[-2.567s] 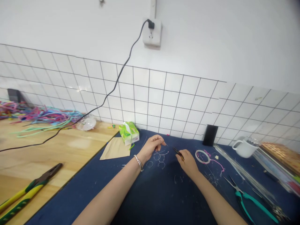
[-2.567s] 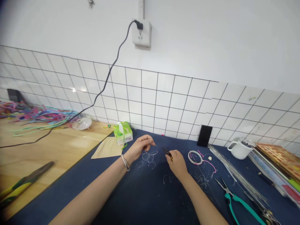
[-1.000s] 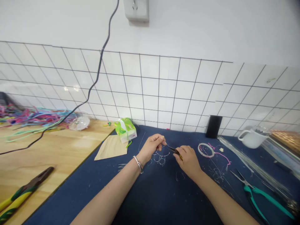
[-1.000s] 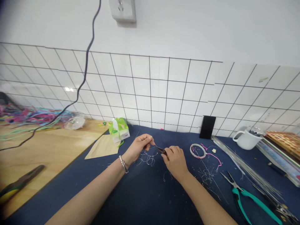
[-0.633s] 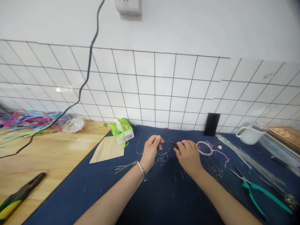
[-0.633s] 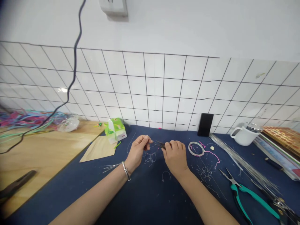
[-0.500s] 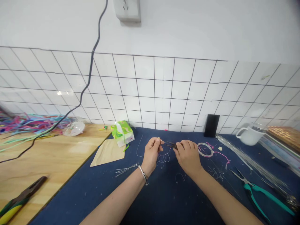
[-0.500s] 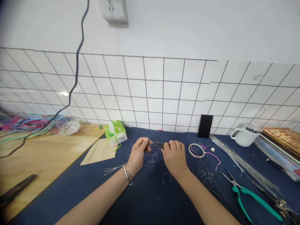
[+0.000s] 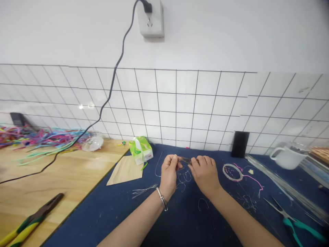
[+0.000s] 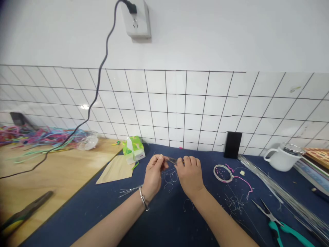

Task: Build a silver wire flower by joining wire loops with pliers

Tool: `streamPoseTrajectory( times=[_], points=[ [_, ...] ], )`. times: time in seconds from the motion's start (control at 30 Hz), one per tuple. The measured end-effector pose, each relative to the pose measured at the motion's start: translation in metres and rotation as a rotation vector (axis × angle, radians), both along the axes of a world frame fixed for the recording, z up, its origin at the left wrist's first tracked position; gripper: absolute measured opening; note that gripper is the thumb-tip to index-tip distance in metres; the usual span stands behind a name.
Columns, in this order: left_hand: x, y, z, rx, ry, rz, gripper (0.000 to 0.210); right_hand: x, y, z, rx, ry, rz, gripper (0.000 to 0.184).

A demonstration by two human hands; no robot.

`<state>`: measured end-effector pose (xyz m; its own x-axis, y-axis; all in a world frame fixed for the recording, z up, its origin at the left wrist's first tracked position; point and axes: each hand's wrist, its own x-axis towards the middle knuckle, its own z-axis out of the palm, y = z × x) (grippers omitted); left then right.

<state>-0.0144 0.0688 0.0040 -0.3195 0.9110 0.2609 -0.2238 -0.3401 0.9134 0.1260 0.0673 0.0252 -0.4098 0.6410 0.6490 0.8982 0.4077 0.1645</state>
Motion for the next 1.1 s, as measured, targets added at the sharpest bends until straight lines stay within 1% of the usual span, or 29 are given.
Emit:
streamPoseTrajectory(
  times=[0.3, 0.67, 1.1],
  points=[
    [0.005, -0.002, -0.001, 0.033, 0.029, -0.015, 0.019, 0.006, -0.002, 0.000, 0.032, -0.025, 0.000, 0.027],
    [0.008, -0.005, 0.001, 0.038, 0.126, 0.084, 0.021, 0.010, -0.003, 0.000, 0.076, -0.024, 0.024, 0.028],
    [0.008, -0.005, 0.000, 0.058, 0.197, 0.120, 0.020, 0.012, -0.003, -0.001, 0.041, -0.049, 0.033, 0.029]
  ],
)
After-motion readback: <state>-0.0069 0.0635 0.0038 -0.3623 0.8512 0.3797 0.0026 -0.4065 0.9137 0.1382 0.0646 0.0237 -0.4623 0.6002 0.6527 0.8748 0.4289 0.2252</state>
